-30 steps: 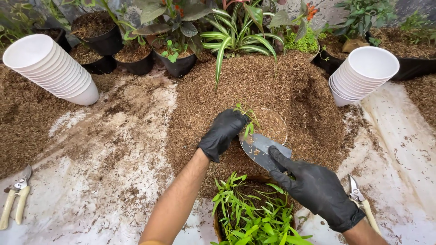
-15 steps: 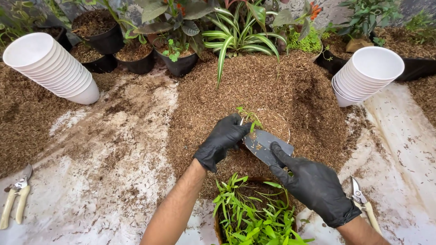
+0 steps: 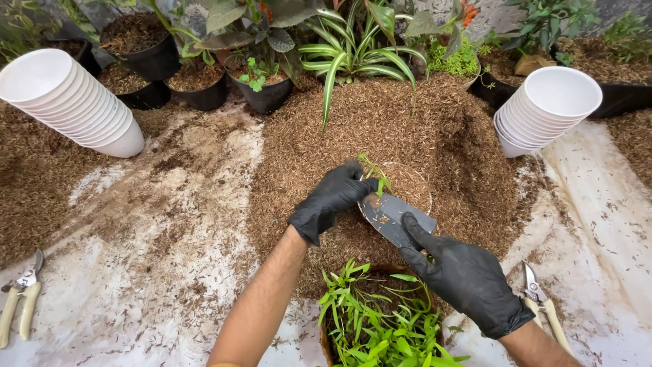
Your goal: Transplanting small green seedlings into white plastic pots using soil and a hand trowel.
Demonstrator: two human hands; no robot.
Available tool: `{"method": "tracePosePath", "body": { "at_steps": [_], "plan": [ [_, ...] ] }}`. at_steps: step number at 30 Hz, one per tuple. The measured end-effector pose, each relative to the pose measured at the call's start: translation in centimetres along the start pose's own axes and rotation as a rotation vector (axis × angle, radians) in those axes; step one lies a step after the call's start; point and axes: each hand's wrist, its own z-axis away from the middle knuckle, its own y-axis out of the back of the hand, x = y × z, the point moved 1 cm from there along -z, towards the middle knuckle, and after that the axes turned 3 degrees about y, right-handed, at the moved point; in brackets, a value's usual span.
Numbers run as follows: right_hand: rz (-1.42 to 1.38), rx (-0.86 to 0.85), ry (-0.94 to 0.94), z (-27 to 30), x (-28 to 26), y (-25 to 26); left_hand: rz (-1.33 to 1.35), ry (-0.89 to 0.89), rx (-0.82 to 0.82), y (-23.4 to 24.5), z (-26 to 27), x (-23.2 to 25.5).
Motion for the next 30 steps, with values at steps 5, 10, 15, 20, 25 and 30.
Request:
{"method": "tracePosePath", "body": {
  "at_steps": [5,10,15,20,25,30],
  "plan": [
    [-0.072,0.02,0.013,0.8,0.7,0.0,0.012,-0.049,-0.005,-0.2,-0.5,0.6],
    [-0.052,0.045,0.014,1.9,1.4,-0.8,-0.113,-0.101,0.093,-0.6,0.4,0.1],
    [-0.077,0.023,-0.001,1.7,1.5,-0.3,0.518,-0.121,0.015,-2.0,2.3,-2.1],
    [-0.026,0.039,0.021,0.8,1.0,-0.4,0.631,-0.289,-0.065,-2.0,3.5,-3.0],
    [-0.023,0.064,0.055,0.6,1.0,-0.8,0.415,-0.013,0.009,-1.8,2.1,-1.8],
    [0.028,0.106,0.082,0.2,0.4,-0.4,0.155,-0.029,0.021,-1.4,0.5,-2.6]
  ]
}}
